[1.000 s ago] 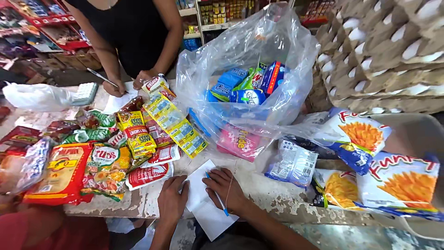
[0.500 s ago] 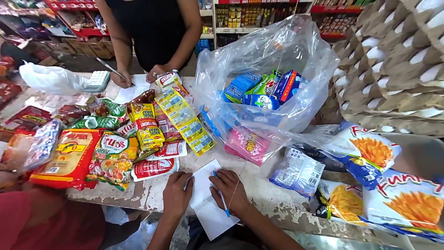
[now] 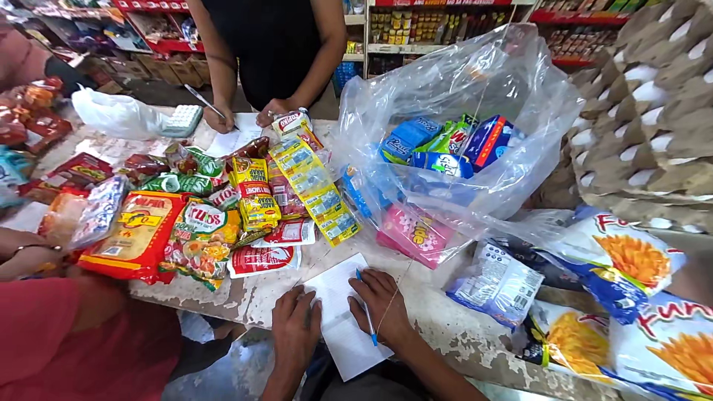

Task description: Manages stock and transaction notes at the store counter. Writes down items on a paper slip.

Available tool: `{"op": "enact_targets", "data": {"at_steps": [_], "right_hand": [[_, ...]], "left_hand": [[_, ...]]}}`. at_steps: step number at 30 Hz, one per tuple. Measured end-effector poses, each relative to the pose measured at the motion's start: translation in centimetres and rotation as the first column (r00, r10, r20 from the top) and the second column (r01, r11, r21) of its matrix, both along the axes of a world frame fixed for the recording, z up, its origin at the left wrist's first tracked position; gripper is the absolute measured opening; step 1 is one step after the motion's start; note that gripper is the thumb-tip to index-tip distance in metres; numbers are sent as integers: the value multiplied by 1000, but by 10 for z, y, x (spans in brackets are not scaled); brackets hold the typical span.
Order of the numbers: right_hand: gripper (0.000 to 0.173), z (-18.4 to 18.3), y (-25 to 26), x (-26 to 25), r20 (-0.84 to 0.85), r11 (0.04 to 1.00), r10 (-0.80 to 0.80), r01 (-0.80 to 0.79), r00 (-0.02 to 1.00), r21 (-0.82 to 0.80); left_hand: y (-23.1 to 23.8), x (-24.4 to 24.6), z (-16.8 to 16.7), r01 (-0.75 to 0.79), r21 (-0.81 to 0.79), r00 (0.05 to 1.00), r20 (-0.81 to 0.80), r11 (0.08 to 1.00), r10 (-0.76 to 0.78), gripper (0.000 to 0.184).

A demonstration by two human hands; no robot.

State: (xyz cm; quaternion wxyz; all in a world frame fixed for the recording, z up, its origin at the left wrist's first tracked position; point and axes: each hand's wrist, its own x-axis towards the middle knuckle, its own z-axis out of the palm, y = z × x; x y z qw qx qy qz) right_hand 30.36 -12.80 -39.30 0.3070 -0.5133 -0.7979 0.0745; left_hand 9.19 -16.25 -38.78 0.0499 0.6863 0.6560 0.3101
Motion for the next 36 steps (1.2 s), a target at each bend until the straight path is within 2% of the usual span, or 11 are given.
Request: {"op": "enact_targets", "data": {"at_steps": [5,8,13,18,20,22,24,26,32,34,36], "right_hand": [[33,0,-1,0,2,1000,-11,11,1000,7],[33,0,-1,1,22,1000,-11,11,1000,10],[37,4,0,14,-22,998,9,-10,1000,-66],[35,4,-2,43,-71,987,-138,131,988,-95],[32,10,-9,30,-15,986,-165,164,986,-41],[31,18,-21,2,49,993,-117,118,992,-2],[25,20,-29,-22,70,997,-63,61,996,42],[23,17,-30,-25,58,995,-78,75,995,62],[31,13,-14,41,-4,965,-261,260,965,-43],[35,15,-12,44,10,957,-284,284,959,-60],[40,21,-15,25,56,971,-224,227,973,-68]], "left_hand": [[-1,4,-3,55,58,998,-21,997,-54,22],[-2,4,-7,87,73,996,-22,993,-86,24],[-8,-5,-7,130,19,990,-57,991,-128,41],[-11,-7,-3,153,-27,986,-60,988,-154,49],[-11,-6,-3,142,-29,989,-41,989,-143,49],[-11,-6,-4,136,-11,990,-31,991,-136,50],[-10,-5,-4,138,-10,990,-23,990,-139,50],[-10,-4,-4,136,-13,991,-18,991,-136,50],[-12,-2,-10,126,-7,992,27,992,-126,48],[-12,-1,-10,114,5,993,37,993,-115,48],[-11,0,-11,102,17,994,46,995,-103,48]]}}
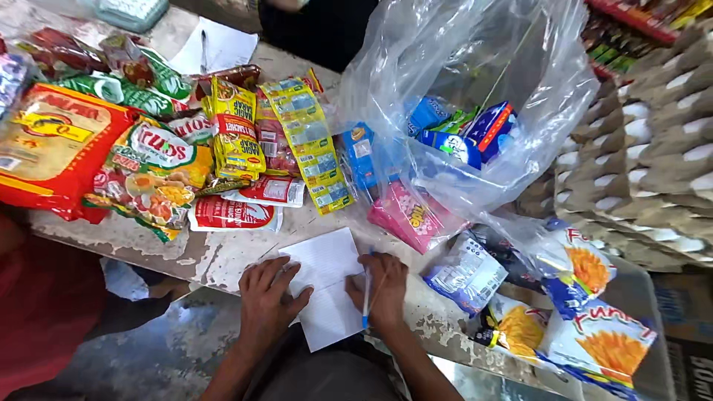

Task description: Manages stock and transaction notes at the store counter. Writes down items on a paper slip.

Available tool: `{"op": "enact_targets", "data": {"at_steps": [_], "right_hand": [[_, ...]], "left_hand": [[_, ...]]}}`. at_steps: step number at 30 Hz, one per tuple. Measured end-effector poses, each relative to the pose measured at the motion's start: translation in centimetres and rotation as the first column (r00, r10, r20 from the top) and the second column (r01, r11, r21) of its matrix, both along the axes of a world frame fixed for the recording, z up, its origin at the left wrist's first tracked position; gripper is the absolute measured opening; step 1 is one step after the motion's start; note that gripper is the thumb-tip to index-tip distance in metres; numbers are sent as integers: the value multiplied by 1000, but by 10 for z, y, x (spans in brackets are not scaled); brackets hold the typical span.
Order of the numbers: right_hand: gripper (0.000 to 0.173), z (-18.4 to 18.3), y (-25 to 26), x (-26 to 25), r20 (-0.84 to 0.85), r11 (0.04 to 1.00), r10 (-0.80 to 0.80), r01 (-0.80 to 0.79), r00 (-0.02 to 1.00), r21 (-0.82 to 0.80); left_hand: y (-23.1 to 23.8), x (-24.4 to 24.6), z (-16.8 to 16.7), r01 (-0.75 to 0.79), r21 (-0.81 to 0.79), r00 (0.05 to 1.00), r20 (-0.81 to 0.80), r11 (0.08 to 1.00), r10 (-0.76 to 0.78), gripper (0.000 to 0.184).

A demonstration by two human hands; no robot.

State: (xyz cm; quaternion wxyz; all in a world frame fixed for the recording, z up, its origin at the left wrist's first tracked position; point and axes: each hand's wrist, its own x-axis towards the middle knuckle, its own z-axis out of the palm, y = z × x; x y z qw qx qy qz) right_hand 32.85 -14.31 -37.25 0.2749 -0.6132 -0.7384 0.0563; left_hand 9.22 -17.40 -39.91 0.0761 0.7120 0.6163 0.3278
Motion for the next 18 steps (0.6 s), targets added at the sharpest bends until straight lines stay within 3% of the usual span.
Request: {"op": "enact_targets", "data": {"at_steps": [4,10,14,18], "right_hand": [[36,3,-8,-34,-3,995,98,-98,995,29],[42,1,13,32,-46,993,-99,97,994,-60],[43,-4,17,35,-44,996,-82,80,996,-38],[43,-4,16,35,-43,995,-94,94,995,-14]], "left_hand": [[1,0,0,3,-4,1000,6,1000,-3,48],[-1,16,7,-77,-38,996,-49,996,75,53],[3,45,16,-204,-120,976,-102,972,192,71],[0,48,13,-245,-127,968,-92,961,235,68]]}}
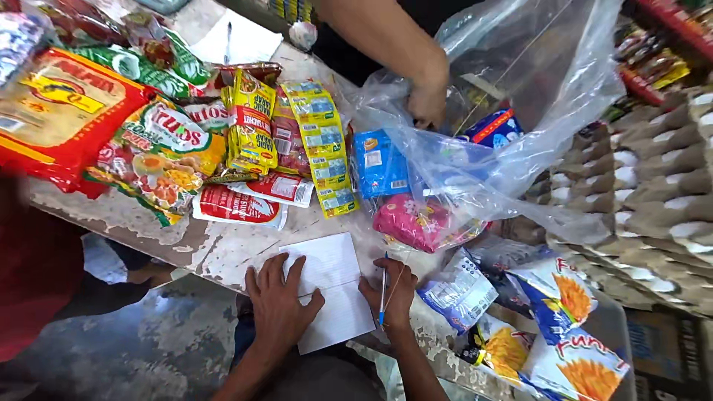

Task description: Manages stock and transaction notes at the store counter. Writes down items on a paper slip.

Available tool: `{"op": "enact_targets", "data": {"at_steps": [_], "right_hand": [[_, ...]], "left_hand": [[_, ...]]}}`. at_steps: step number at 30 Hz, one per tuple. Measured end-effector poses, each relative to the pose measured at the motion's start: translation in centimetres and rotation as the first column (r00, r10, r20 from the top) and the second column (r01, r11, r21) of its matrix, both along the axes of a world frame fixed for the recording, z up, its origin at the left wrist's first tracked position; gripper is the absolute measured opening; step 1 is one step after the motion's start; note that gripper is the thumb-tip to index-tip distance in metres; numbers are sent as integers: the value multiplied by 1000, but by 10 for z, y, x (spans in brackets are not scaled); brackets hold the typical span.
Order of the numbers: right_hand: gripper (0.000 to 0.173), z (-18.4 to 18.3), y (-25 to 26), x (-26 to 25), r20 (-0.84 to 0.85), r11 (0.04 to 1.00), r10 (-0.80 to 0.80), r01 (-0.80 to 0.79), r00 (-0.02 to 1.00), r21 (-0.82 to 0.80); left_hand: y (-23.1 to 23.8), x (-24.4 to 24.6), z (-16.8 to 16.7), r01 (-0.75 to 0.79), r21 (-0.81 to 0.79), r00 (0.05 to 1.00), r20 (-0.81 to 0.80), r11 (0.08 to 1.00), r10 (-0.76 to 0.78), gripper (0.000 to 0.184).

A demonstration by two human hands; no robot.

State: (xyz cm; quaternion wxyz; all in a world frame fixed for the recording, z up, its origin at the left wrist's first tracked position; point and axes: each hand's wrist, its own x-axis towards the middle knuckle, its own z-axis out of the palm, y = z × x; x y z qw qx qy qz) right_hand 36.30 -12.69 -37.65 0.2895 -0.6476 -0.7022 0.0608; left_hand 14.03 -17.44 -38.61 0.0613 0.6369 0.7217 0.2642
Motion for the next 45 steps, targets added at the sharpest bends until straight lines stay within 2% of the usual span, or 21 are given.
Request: {"op": "enact_targets", "data": {"at_steps": [3,6,9,11,15,18,26,28,31,39,45], "right_hand": [[43,-2,-1,0,20,1000,-3,3,1000,21],[43,-7,-2,2,-22,999,9,-8,1000,54],[32,-14,-5,10,-174,983,110,-81,979,166],[32,-10,-5,5,-285,968,208,-157,936,194],[29,12,9,-30,-416,928,360,-369,835,62],[26,14,36,-63,-432,866,462,-499,774,33],[11,23,63,-108,-575,804,434,-586,694,-101],[7,14,62,-106,-584,810,437,-581,684,-75],[3,3,60,-102,-510,824,489,-567,708,3],[9,-3,63,-102,-343,804,567,-594,749,32],[9,-3,62,-104,-358,814,550,-580,755,28]], "left_hand": [[-10,-19,1,5,-1,1000,12,1000,-5,66],[-22,-50,-3,98,52,993,54,994,-101,54],[-26,-69,-11,197,136,975,81,971,-209,42],[-22,-69,-14,213,216,965,106,953,-239,41],[-2,-56,-16,267,292,941,128,918,-314,43],[11,-45,-28,254,267,957,67,930,-281,43],[15,-36,-33,159,306,978,83,939,-193,34],[14,-35,-33,151,312,978,93,938,-188,34],[13,-34,-32,157,295,978,87,943,-190,34],[13,-34,-31,152,279,979,88,948,-183,31],[13,-34,-33,155,281,980,78,947,-183,31]]}}
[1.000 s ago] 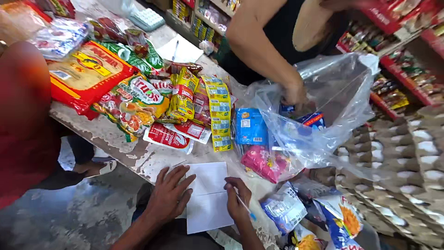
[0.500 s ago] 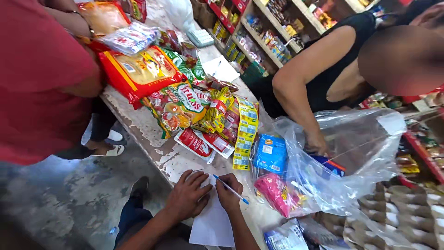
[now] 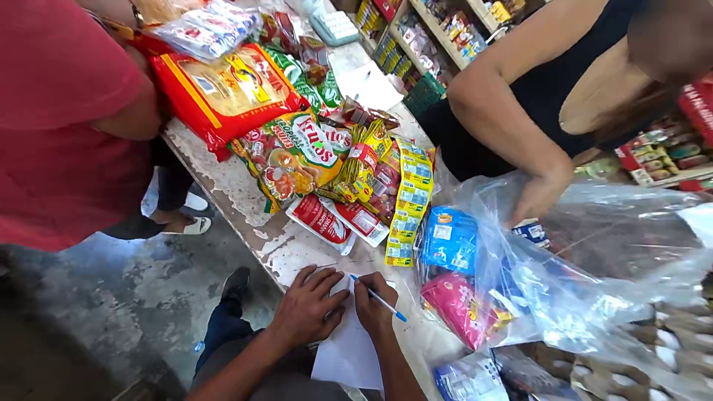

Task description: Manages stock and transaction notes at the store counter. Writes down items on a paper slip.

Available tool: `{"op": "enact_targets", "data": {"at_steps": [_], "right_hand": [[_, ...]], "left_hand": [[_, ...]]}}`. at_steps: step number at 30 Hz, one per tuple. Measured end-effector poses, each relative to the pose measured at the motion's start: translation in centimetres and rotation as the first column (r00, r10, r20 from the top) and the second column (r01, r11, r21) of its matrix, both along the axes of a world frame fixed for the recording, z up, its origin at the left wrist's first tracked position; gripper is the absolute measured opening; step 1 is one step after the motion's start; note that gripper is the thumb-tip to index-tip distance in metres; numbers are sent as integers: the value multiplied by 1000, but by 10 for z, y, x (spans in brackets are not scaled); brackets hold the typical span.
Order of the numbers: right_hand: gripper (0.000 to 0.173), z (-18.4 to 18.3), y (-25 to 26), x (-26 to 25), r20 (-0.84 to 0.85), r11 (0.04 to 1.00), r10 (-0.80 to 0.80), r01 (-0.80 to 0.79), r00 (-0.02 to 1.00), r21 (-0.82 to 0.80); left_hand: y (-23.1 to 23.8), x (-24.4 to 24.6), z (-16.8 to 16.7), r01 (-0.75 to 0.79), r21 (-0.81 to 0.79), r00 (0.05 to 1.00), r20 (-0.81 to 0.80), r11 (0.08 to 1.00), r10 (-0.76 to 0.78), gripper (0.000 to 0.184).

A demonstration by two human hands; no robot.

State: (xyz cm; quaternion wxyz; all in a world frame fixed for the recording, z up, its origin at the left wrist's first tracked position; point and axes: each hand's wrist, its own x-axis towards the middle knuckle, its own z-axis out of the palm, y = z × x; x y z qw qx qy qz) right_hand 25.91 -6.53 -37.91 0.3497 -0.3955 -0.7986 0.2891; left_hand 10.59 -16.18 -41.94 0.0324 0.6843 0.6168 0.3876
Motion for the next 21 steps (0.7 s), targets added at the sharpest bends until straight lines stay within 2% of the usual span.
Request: {"op": "enact_targets", "data": {"at_steps": [21], "right_hand": [[8,0,0,1,-48,1000,5,-7,999,-23]], "left_hand": [[0,-1,1,-5,5,1000,-17,1000,5,32]]}}
